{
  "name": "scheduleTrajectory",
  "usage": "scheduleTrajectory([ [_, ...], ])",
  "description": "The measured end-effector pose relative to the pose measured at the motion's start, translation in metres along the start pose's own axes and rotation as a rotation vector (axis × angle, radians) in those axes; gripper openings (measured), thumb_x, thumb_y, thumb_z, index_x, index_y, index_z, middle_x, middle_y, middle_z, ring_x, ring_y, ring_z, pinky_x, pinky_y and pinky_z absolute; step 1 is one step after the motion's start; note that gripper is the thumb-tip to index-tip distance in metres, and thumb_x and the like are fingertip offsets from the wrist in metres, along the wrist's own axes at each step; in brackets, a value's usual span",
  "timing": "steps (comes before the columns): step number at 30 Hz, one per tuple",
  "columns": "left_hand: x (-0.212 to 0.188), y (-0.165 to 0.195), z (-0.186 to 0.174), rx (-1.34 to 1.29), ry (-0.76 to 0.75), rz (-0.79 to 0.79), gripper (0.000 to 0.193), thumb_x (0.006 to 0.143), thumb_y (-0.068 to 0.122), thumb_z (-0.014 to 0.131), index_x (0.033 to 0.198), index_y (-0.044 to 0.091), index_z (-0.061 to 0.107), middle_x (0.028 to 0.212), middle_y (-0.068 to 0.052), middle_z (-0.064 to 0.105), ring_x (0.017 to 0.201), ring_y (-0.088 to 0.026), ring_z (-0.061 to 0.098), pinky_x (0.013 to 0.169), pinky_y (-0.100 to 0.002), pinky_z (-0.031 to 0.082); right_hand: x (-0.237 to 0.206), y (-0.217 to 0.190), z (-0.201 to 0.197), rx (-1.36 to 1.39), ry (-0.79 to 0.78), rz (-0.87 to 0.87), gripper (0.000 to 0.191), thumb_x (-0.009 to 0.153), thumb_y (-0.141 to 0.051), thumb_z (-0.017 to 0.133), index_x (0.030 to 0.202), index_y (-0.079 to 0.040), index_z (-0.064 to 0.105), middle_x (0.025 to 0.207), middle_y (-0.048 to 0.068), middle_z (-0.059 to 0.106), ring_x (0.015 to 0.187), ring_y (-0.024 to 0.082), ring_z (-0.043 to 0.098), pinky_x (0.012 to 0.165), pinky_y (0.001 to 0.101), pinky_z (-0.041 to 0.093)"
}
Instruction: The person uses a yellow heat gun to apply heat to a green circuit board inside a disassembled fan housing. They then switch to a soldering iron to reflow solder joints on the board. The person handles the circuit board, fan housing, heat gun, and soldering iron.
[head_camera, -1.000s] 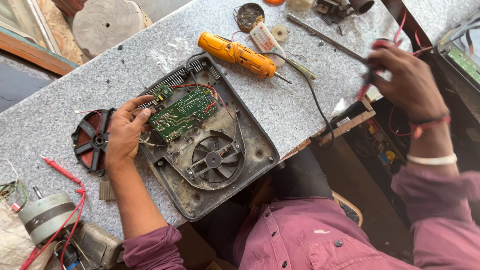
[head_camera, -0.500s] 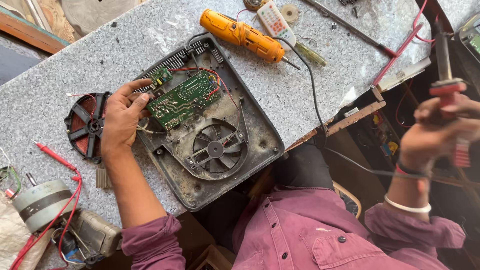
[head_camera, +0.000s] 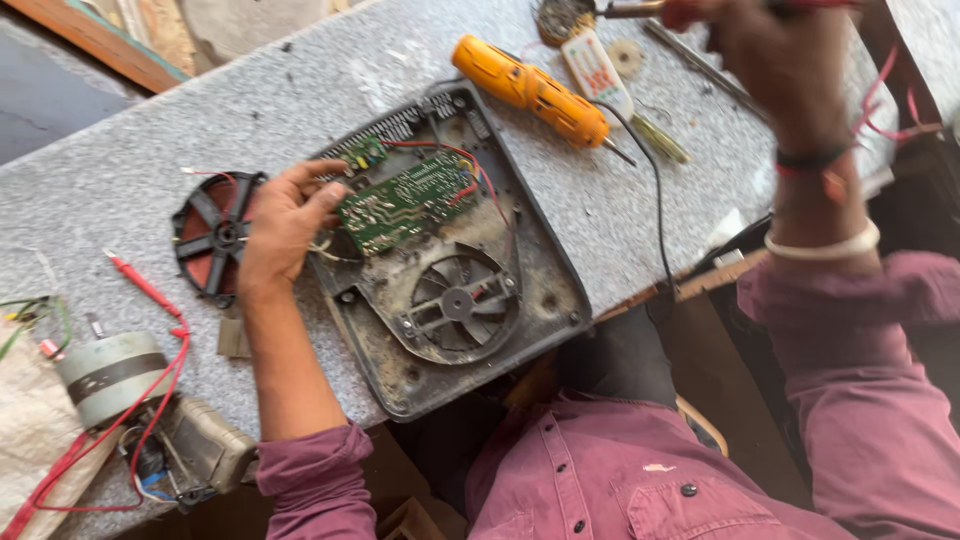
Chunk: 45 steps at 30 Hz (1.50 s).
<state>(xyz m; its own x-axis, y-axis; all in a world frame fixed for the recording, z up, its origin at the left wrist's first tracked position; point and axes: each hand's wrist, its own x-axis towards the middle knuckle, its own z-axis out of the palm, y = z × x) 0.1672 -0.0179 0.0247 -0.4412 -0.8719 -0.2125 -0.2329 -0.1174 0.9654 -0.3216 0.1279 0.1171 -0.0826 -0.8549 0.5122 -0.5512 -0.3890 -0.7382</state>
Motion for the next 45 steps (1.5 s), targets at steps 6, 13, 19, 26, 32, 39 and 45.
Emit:
scheduleTrajectory([
  [6, 0.002, -0.002, -0.004, 0.013, -0.039, -0.004, 0.026, 0.101, 0.012, 0.065, 0.125, 0.005, 0.069, 0.096, 0.002, 0.068, 0.085, -0.004, 0.061, 0.071, -0.022, 0.053, 0.052, 0.005, 0.048, -0.359, 0.019, 0.045, 0.013, 0.093, 0.006, 0.066, 0.093, 0.002, 0.078, 0.079, 0.012, 0.072, 0.068, 0.018, 0.066, 0.057, 0.0292, 0.049],
  [13, 0.002, 0.004, -0.002, 0.004, -0.078, -0.064, 0.025, 0.102, 0.012, 0.06, 0.124, 0.005, 0.069, 0.102, 0.001, 0.07, 0.089, -0.005, 0.064, 0.071, -0.022, 0.057, 0.043, 0.001, 0.051, 0.011, 0.07, 0.27, 0.015, 0.1, -0.014, 0.067, 0.098, -0.004, 0.077, 0.085, 0.008, 0.075, 0.061, 0.013, 0.061, 0.051, 0.024, 0.044],
  [19, -0.002, 0.007, -0.009, 0.093, -0.129, 0.003, 0.022, 0.102, 0.015, 0.066, 0.116, 0.001, 0.074, 0.085, -0.001, 0.067, 0.067, -0.009, 0.059, 0.059, -0.024, 0.049, 0.038, 0.048, 0.08, 1.176, 0.027, 0.494, 0.02, 0.113, -0.02, 0.056, 0.109, -0.003, 0.065, 0.1, 0.011, 0.072, 0.075, 0.017, 0.067, 0.061, 0.0246, 0.05],
  [26, -0.002, 0.006, -0.016, -0.109, -0.245, -0.038, 0.02, 0.098, 0.016, 0.067, 0.109, 0.001, 0.072, 0.083, 0.0, 0.069, 0.068, -0.008, 0.067, 0.059, -0.024, 0.056, 0.017, 0.089, 0.156, 1.831, -0.359, 0.356, 0.024, 0.103, -0.031, 0.06, 0.111, -0.009, 0.065, 0.109, 0.012, 0.07, 0.08, 0.025, 0.071, 0.059, 0.0314, 0.059],
  [32, 0.002, 0.005, -0.013, -0.104, -0.241, -0.027, 0.021, 0.1, 0.017, 0.067, 0.109, 0.0, 0.073, 0.085, 0.0, 0.069, 0.071, -0.007, 0.066, 0.061, -0.023, 0.057, 0.009, 0.077, 0.167, 1.755, -0.48, 0.298, 0.021, 0.099, -0.024, 0.063, 0.111, -0.013, 0.076, 0.113, 0.015, 0.07, 0.072, 0.024, 0.071, 0.062, 0.0274, 0.058],
  [39, -0.003, 0.009, -0.009, -0.071, -0.19, -0.045, 0.021, 0.1, 0.018, 0.067, 0.109, 0.0, 0.073, 0.083, 0.0, 0.069, 0.069, -0.006, 0.064, 0.061, -0.023, 0.056, 0.001, 0.072, 0.177, 1.739, -0.546, 0.313, 0.022, 0.102, -0.029, 0.065, 0.109, -0.013, 0.078, 0.104, 0.014, 0.071, 0.072, 0.022, 0.071, 0.062, 0.0279, 0.057],
  [45, -0.005, 0.016, -0.011, -0.008, -0.195, -0.023, 0.022, 0.1, 0.019, 0.067, 0.111, 0.001, 0.073, 0.08, -0.001, 0.07, 0.067, -0.005, 0.065, 0.059, -0.021, 0.055, -0.004, 0.068, 0.176, 1.725, -0.563, 0.368, 0.021, 0.099, -0.026, 0.068, 0.108, -0.011, 0.081, 0.106, 0.015, 0.071, 0.074, 0.025, 0.07, 0.066, 0.0286, 0.058],
])
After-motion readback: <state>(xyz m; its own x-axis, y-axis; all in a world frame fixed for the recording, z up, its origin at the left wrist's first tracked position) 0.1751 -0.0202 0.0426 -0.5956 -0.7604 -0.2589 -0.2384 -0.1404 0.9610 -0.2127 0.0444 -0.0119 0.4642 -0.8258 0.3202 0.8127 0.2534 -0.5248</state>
